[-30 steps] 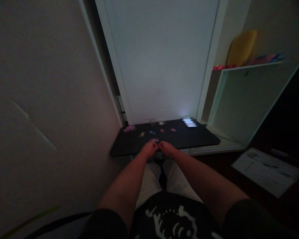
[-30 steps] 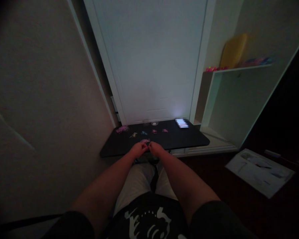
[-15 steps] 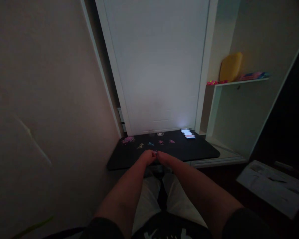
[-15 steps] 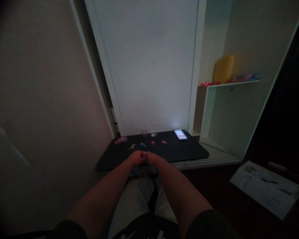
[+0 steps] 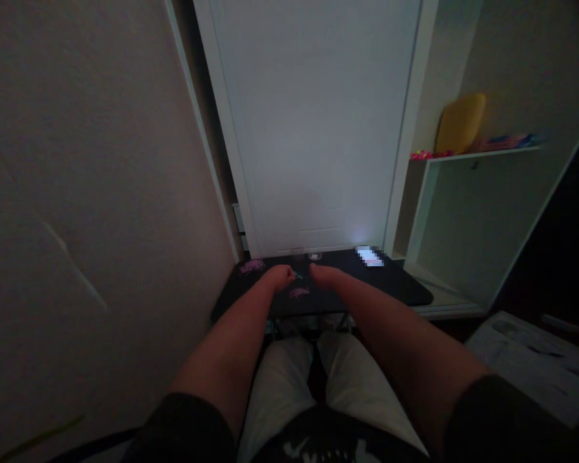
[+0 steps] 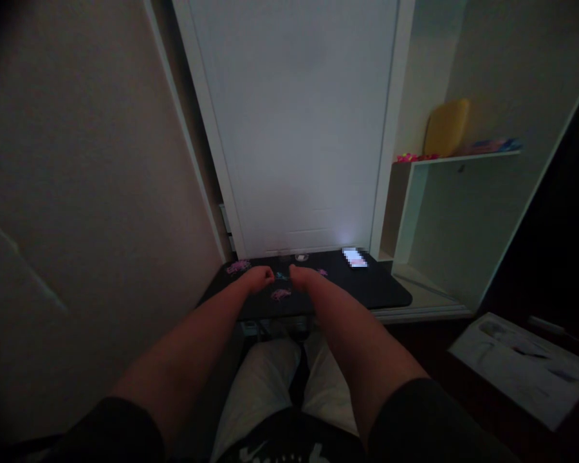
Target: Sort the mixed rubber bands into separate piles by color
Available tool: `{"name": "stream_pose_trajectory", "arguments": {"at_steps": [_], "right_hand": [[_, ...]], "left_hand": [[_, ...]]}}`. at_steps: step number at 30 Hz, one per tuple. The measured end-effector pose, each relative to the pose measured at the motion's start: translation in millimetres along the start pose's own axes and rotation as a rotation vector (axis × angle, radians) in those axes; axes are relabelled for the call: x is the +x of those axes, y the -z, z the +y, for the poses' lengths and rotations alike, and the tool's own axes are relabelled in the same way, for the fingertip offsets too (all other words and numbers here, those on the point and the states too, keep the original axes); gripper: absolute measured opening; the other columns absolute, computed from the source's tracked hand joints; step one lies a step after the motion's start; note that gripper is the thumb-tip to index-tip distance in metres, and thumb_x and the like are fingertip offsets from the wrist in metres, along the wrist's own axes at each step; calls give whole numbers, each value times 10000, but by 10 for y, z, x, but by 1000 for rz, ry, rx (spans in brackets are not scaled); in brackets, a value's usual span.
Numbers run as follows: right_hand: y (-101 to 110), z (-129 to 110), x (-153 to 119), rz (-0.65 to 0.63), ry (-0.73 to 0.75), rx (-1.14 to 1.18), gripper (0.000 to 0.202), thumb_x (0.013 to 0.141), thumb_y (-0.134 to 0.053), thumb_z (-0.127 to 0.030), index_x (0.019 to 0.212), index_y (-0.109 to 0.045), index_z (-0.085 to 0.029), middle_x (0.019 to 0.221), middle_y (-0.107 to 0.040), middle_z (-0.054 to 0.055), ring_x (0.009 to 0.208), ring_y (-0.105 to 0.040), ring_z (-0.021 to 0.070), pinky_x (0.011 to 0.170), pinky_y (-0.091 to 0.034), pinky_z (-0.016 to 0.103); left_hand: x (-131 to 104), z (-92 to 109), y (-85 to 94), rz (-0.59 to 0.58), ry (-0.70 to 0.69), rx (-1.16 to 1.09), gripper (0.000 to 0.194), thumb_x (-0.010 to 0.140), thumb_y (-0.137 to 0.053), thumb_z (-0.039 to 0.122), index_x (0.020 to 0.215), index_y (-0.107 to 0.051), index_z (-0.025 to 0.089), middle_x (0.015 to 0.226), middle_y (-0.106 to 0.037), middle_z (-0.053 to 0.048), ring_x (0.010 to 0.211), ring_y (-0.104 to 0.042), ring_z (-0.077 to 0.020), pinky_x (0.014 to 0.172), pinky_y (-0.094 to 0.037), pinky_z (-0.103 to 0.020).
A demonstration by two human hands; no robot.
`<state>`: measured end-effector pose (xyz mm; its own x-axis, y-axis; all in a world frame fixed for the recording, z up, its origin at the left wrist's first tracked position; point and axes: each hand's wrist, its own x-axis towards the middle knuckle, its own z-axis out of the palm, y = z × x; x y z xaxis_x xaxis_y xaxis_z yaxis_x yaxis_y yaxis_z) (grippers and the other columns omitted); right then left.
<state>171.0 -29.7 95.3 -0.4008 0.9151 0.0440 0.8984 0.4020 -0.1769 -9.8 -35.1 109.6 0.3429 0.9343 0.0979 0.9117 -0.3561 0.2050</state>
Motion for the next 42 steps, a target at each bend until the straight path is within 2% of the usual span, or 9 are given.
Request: {"name": "stream_pose_trajectory", "arguments": {"at_steps": [4,11,17,22,28,32,36,39,42], "right_hand": [[114,58,19,-31,10,-39,322,782,-509,-147,1098,-494,-88,1036,-642,202,928,-628,265,705,-442,322],[105,-132,35,-31,52,-67,332,812,-483,-183,1133,-441,-108,1102,-609,212,1009,-595,282,748,-425,333],[124,-93,21,-26,28,-60,266,854,-407,-203,1093,-444,-91,1054,-619,226,961,-606,299,704,-415,343],[63,-88,119,-33,55,-40,271,832,-437,-172,1093,-438,-102,1049,-623,212,943,-608,274,684,-398,313],[-64,90,299,-49,49,2,228,857,-410,-203,1064,-449,-116,999,-631,192,873,-608,256,632,-365,300],[-192,148,525,1,76,99,167,871,-396,-211,1007,-455,-135,912,-636,151,756,-585,202,596,-330,276],[-340,254,725,161,107,360,118,882,-361,-208,911,-465,-159,811,-594,68,695,-512,148,617,-333,257],[-498,301,788,261,144,618,122,873,-372,-256,820,-449,-178,746,-532,10,673,-464,127,631,-346,251],[-687,278,780,282,127,874,134,864,-400,-308,824,-446,-188,707,-491,-23,643,-445,116,609,-352,244]], "left_hand": [[34,-36,97,36,-5,4,144,766,-557,246,834,-668,186,872,-692,-50,795,-609,-159,729,-445,-238],[105,114,78,59,-34,5,159,764,-552,261,840,-674,192,891,-694,-58,824,-613,-174,740,-445,-247],[57,31,91,63,-19,-2,146,771,-556,257,827,-669,183,866,-693,-59,804,-611,-172,740,-445,-250],[125,-21,14,68,-37,-26,145,774,-554,259,839,-660,183,894,-684,-57,820,-597,-172,736,-437,-255],[295,-216,-197,77,-35,-94,140,790,-533,253,841,-636,173,864,-663,-57,793,-578,-170,725,-431,-273],[489,-291,-388,187,-77,-228,98,801,-515,224,809,-595,168,813,-633,-50,752,-557,-160,698,-425,-276],[614,-375,-612,344,-40,-416,81,833,-473,223,823,-533,169,816,-604,-31,748,-546,-138,696,-423,-262],[644,-381,-799,350,-49,-589,102,864,-430,252,845,-496,177,749,-585,-4,677,-542,-121,647,-414,-247],[645,-347,-963,381,-30,-697,99,867,-422,254,869,-481,174,746,-580,-4,667,-547,-117,623,-412,-240]]}}
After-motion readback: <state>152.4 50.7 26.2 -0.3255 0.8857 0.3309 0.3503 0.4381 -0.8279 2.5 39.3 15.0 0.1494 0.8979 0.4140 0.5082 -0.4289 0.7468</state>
